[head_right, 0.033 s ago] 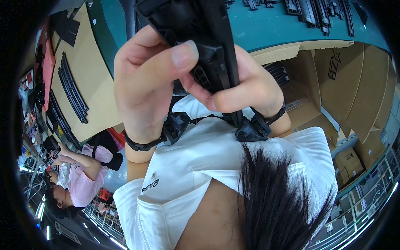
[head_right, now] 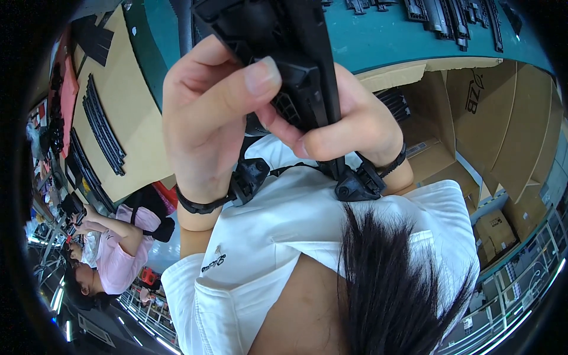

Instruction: Assembling small plastic components at a factory workbench by attaching clips.

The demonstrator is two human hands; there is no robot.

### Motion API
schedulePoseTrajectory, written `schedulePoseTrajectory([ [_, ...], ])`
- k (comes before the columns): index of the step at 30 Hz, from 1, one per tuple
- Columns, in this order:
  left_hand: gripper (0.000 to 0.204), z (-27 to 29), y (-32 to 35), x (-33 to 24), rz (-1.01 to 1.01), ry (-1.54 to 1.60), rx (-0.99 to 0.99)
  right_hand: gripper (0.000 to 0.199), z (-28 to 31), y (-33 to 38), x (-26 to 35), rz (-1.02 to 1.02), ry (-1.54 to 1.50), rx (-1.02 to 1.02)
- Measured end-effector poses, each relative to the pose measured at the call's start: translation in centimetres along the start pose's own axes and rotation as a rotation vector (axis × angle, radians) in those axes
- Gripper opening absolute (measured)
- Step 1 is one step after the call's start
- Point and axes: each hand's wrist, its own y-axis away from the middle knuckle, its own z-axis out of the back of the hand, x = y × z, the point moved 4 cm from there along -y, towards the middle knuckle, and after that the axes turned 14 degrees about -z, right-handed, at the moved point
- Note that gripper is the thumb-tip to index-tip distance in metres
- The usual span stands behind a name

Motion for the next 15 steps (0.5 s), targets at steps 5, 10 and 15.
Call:
schedulePoseTrajectory([
  [5,0.023,0.2,0.2,0.7,-0.003,0.138,-0.002,0.046,0.2,0.0,0.1,0.027,0.067,-0.064],
  [10,0.023,-0.1,0.3,0.6,-0.059,0.023,-0.058,0.044,0.3,-0.1,0.0,-0.006,0.058,-0.055],
  [15,0.020,0.9,0.2,1.0,-0.057,-0.204,-0.146,0.040,0.9,-0.4,0.0,-0.029,0.130,-0.136],
])
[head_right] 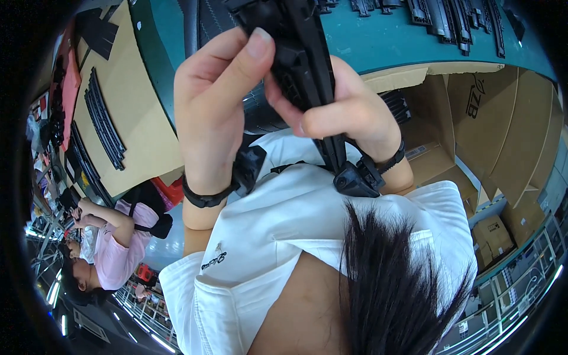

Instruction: Assembling small plastic components at a factory workbench by attaching clips.

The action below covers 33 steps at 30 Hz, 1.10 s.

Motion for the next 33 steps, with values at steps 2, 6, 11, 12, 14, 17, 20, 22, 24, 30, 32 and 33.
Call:
schedulePoseTrajectory([
  [2,0.018,0.9,-0.3,1.1,-0.017,-0.027,-0.025,0.039,0.3,0.0,0.2,0.005,0.001,-0.014],
  [6,0.012,3.4,0.2,2.8,-0.635,-1.041,-0.208,0.034,3.0,0.5,1.4,0.232,-0.082,-0.107],
  [11,0.010,3.4,1.1,5.6,-0.490,-1.284,-0.224,0.031,3.8,0.5,1.7,0.257,-0.030,-0.169],
  [12,0.010,3.5,1.0,6.0,-0.507,-1.303,-0.231,0.030,3.8,0.5,1.6,0.249,-0.037,-0.172],
  [14,0.010,3.5,1.1,6.3,-0.525,-1.322,-0.237,0.030,3.9,0.5,1.6,0.241,-0.044,-0.174],
  [17,0.010,4.0,1.2,6.4,-0.487,-1.250,-0.279,0.030,3.9,0.5,1.3,0.210,-0.072,-0.157],
  [20,0.010,3.7,0.8,6.2,-0.498,-1.299,-0.245,0.032,3.9,0.0,1.5,0.170,-0.014,-0.201],
  [22,0.011,3.4,0.6,6.1,-0.509,-1.322,-0.231,0.033,3.6,-0.3,1.5,0.153,0.020,-0.222],
  [24,0.011,2.9,0.6,5.9,-0.496,-1.423,-0.210,0.033,3.2,-0.7,1.0,0.105,0.020,-0.207],
  [30,0.010,3.1,0.7,5.3,-0.505,-1.371,-0.200,0.034,2.3,-1.0,0.5,0.021,0.072,-0.142],
  [32,0.008,3.7,0.4,4.7,-0.346,-1.185,-0.142,0.034,1.8,-0.9,0.3,-0.007,0.011,-0.092],
  [33,0.007,4.0,0.3,4.3,-0.268,-1.092,-0.114,0.035,1.7,-0.8,0.1,-0.021,-0.019,-0.065],
])
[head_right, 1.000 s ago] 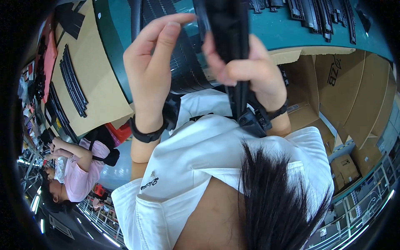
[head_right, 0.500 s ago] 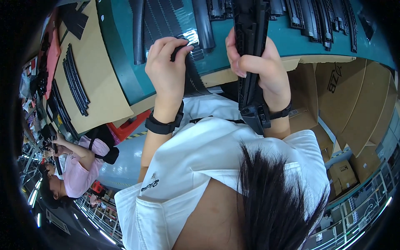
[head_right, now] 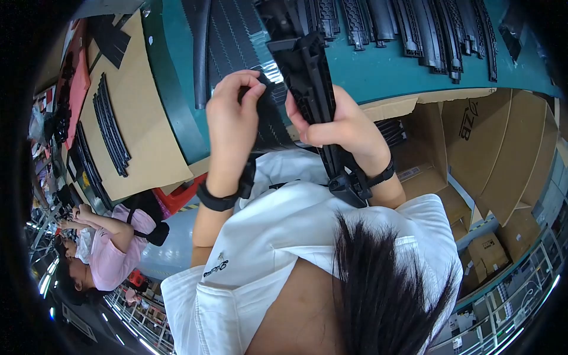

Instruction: Assembling small plastic components at a factory workbench by attaching clips.

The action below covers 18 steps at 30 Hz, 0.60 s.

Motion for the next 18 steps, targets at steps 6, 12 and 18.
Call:
schedulePoseTrajectory([
  [6,0.008,5.0,-3.2,-1.0,0.261,0.871,0.228,0.034,-0.6,-0.1,-0.8,0.025,0.061,0.053],
  [12,0.011,8.2,-7.2,-3.6,0.057,0.879,0.327,0.030,-1.0,0.2,-1.2,0.051,0.118,0.050],
  [18,0.011,8.9,-6.5,-3.0,0.088,0.926,0.304,0.029,-1.0,0.0,-1.1,0.060,0.199,0.031],
])
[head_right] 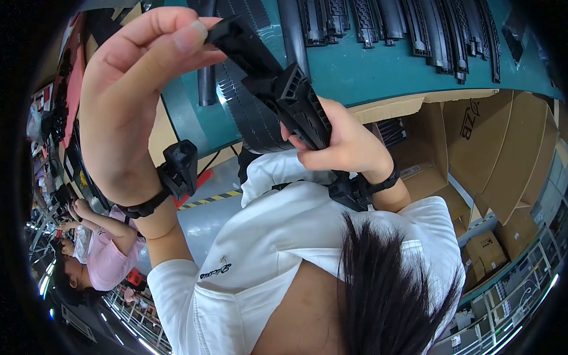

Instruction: Assembling small plastic components at a factory workbench by attaching clips.

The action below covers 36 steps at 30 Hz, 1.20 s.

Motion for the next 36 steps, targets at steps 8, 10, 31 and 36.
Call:
schedulePoseTrajectory([
  [8,0.013,-0.3,1.0,-0.3,0.003,0.071,-0.044,0.030,-0.2,0.2,0.2,0.039,0.049,-0.008],
  [10,0.013,-0.1,1.2,-0.3,0.004,0.088,-0.054,0.030,-0.3,0.2,0.2,0.048,0.042,-0.003],
  [31,0.019,0.8,2.0,0.1,0.005,0.265,-0.167,0.031,-0.8,0.2,0.1,0.020,0.047,0.010],
  [36,0.020,0.9,2.2,0.1,0.004,0.305,-0.197,0.031,-0.9,0.1,0.1,0.017,0.054,0.006],
])
